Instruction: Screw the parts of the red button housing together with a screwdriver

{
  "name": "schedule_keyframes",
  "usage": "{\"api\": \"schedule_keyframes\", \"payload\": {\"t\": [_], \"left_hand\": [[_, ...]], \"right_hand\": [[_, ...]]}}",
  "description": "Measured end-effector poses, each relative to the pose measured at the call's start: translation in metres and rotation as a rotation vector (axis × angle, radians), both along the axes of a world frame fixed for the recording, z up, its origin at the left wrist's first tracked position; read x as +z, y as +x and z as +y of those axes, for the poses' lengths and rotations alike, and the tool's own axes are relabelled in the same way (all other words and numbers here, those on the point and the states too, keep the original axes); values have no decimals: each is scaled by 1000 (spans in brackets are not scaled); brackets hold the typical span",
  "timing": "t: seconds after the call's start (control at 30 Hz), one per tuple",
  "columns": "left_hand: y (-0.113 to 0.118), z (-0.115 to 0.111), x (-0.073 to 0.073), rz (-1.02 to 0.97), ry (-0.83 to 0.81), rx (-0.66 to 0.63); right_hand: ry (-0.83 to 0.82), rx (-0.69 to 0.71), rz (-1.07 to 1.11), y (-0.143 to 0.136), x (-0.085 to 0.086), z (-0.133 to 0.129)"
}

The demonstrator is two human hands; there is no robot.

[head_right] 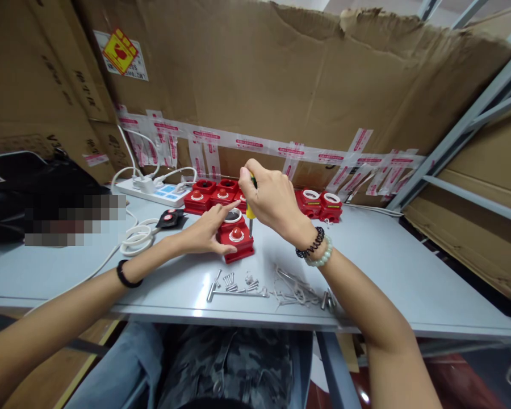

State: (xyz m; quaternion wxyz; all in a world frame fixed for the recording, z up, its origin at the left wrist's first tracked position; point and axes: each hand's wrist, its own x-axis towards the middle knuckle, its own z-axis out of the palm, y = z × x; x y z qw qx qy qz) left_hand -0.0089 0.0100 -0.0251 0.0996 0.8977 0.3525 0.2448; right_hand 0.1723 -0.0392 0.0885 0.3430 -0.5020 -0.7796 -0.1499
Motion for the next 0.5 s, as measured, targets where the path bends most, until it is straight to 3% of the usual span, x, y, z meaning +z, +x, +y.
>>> {"api": "schedule_keyframes", "payload": {"t": [0.1, 0.27, 0.33, 0.43, 0.5], "left_hand": [[0, 1, -1, 1, -18, 9], [0, 0, 0, 3, -31, 10], [0, 0, 0, 4, -32, 7], [0, 0, 0, -7, -21, -3], [0, 0, 0, -8, -20, -4]], "right_hand": [[4, 56, -8, 0, 1, -1], [23, -190, -126, -2, 4, -5], [-39, -137, -161, -1, 7, -8], [-168, 59, -166, 2, 11, -9], [-183, 67, -172, 3, 12, -8]]}}
